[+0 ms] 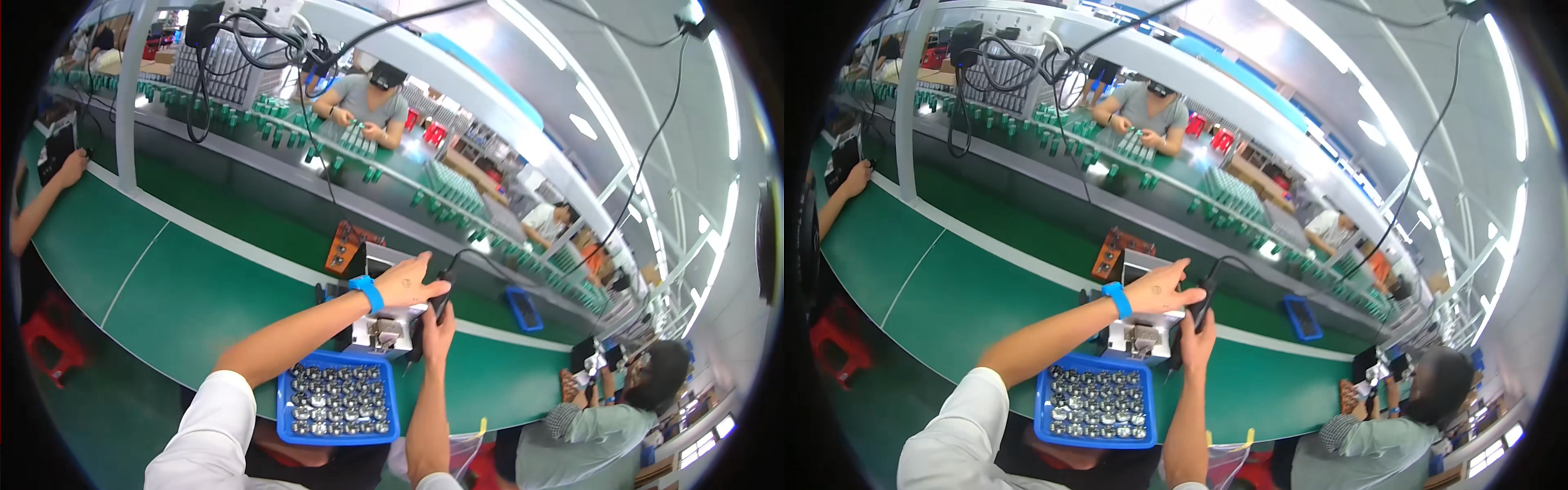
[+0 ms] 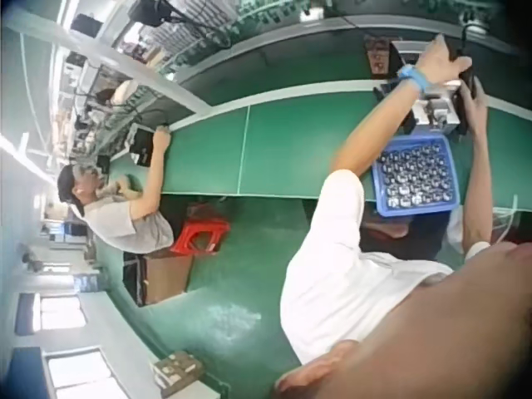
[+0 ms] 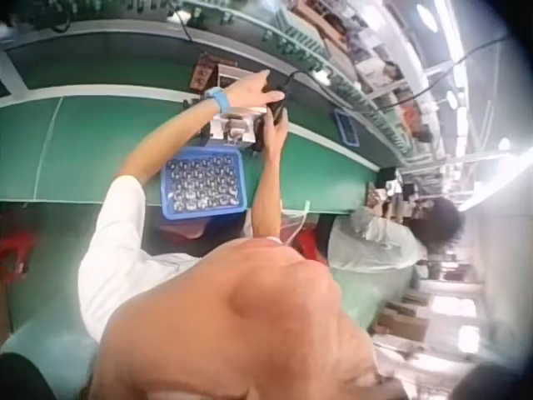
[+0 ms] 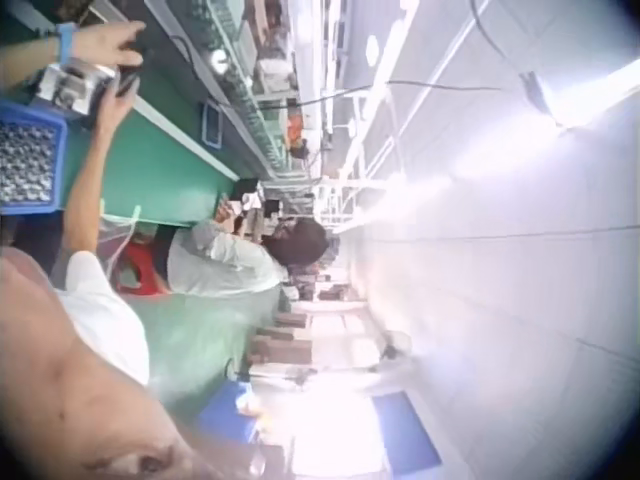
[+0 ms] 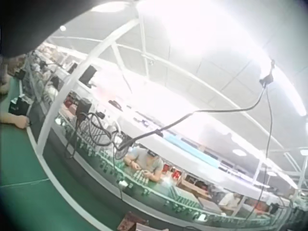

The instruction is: Screwing electronic components into a blue tray using an electric screwdriver at an assembly station.

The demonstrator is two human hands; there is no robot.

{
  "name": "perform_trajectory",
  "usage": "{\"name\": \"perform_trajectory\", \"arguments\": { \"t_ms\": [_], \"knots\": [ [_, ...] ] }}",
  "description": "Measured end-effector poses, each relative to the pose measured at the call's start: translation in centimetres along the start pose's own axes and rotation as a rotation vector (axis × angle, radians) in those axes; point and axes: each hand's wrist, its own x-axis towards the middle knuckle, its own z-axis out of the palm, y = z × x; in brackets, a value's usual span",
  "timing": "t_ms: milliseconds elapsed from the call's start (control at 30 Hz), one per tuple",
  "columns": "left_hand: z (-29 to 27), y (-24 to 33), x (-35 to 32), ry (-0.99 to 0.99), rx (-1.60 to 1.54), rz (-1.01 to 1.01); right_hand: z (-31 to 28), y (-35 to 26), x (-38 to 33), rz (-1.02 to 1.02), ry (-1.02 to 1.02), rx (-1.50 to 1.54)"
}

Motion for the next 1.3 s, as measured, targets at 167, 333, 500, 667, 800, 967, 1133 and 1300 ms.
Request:
{"name": "perform_trajectory", "arguments": {
  "t_ms": [167,333,500,667,800,967,1133,1300],
  "knots": [
    [0.6,-0.2,1.6,-0.037,0.083,0.017,-0.8,-2.7,-0.8,-0.032,-0.003,-0.056],
    [0.3,2.1,0.1,-0.164,0.075,0.056,-2.2,-3.7,-1.4,-0.122,-0.076,-0.392],
    [0.1,2.4,-0.4,-0.158,0.036,0.095,-3.7,-6.5,-3.0,-0.098,-0.095,-0.531],
    [-0.3,1.7,-0.5,-0.201,0.056,0.076,-10.1,-22.6,0.4,-0.757,-0.096,-0.763],
    [-0.8,1.0,-1.1,-0.114,0.045,0.081,-11.8,-38.3,15.2,-0.817,0.195,0.187],
    [-0.9,2.5,-0.7,-0.187,0.033,0.079,-12.2,-56.3,22.9,-0.638,0.070,0.676],
    [-0.6,1.8,-1.2,-0.209,0.060,0.067,-10.5,-62.4,29.1,-0.751,-0.117,0.585],
    [-0.3,1.2,-1.4,-0.186,0.091,0.116,-8.7,-62.0,32.4,-1.153,0.776,-0.405]
  ]
}}
